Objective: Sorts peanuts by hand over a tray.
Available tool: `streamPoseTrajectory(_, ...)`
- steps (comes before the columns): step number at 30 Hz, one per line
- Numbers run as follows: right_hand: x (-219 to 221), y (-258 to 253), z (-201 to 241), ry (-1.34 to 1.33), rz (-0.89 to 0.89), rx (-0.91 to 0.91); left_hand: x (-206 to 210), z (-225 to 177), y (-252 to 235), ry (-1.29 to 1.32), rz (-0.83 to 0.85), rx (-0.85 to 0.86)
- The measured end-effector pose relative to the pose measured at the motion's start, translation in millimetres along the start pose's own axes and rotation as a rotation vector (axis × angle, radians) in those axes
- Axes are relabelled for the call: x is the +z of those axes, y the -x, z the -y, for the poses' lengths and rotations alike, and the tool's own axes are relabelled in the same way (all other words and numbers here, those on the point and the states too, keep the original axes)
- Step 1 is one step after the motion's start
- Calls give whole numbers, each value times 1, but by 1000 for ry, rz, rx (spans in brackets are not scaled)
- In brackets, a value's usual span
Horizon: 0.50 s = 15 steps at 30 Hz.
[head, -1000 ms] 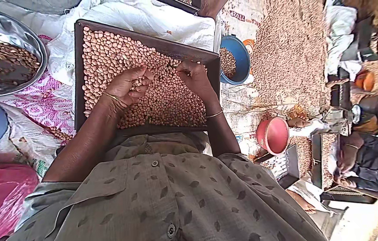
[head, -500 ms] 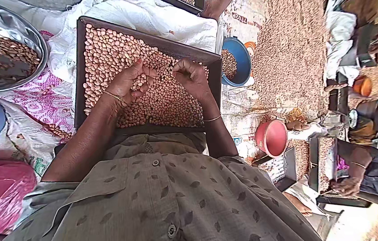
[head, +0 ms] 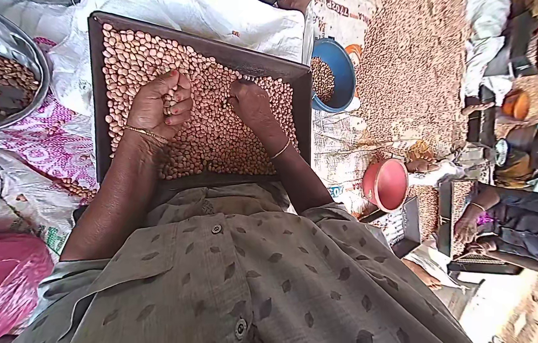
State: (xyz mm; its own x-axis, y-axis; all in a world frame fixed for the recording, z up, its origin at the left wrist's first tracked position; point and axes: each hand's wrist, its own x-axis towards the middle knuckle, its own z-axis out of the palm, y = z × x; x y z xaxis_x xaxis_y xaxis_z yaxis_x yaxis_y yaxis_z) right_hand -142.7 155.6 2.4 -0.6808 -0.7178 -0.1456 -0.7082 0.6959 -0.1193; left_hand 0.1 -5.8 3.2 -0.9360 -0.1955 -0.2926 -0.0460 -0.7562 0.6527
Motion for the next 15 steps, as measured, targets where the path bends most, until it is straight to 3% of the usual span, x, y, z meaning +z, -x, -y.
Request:
streamPoseTrajectory(3, 7, 0, -1, -70, -96, -16, -2, 0, 0, -5, -13, -2)
streamPoseTrajectory(5, 9, -3, -23, -317, -268, 18, -1, 0, 1, 13, -16, -3)
streamPoseTrajectory(8, -13, -7, -70, -1025, -724, 107, 0, -1, 2, 40, -13, -3)
streamPoseTrajectory(10, -41, 0, -87, -1529, -882, 290, -1, -1, 2, 24, -11, -7)
streamPoseTrajectory(12, -50, 7, -100, -1714, -893, 406, -1, -1, 2, 3, -2, -10)
streamPoseTrajectory(15, -37, 16, -99, -1463, -693, 301, -2, 0, 0, 6, 7, 0)
